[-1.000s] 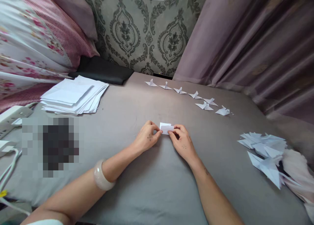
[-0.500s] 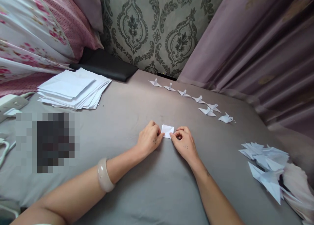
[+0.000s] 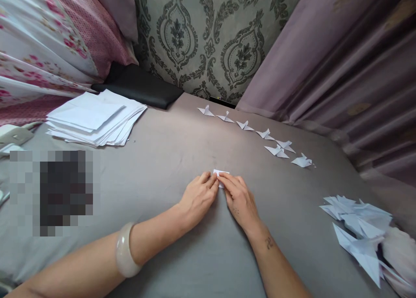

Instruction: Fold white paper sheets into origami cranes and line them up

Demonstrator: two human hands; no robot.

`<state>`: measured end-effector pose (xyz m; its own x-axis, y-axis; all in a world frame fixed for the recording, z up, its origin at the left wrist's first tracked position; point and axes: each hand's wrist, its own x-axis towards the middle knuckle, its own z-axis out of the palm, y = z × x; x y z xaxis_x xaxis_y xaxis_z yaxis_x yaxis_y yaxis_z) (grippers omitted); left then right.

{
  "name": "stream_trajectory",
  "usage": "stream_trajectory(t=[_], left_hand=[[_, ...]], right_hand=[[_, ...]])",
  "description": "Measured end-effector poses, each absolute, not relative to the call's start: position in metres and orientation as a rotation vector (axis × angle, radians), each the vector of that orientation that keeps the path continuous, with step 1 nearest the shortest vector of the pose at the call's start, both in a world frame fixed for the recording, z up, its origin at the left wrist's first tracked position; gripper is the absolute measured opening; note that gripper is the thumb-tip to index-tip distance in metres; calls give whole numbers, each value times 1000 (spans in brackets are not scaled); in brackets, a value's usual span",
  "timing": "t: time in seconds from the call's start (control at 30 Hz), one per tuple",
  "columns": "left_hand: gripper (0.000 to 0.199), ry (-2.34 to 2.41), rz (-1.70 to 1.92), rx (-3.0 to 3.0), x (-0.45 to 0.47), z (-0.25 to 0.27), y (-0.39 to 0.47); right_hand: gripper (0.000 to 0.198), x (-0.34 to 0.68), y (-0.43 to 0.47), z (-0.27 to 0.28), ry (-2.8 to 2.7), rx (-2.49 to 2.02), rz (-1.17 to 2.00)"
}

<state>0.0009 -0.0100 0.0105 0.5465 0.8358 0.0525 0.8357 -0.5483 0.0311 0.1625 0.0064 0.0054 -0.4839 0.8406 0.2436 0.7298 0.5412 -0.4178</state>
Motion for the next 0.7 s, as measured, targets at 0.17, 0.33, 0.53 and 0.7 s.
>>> stream_trajectory(t=[0.17, 0.33, 0.53, 0.7], left_hand=[[41, 1522, 84, 2687, -2, 9, -14], [27, 1547, 264, 2644, -7, 12, -12], [26, 1539, 379, 2601, -9, 16, -6], [25, 1422, 310, 2713, -12, 13, 1]], right_hand=[[37, 166, 6, 4, -2308, -1360, 292], [33, 167, 7, 1, -2241, -1385, 301], [33, 165, 7, 2, -2193, -1417, 347], [35, 162, 4, 7, -2203, -1453, 370]])
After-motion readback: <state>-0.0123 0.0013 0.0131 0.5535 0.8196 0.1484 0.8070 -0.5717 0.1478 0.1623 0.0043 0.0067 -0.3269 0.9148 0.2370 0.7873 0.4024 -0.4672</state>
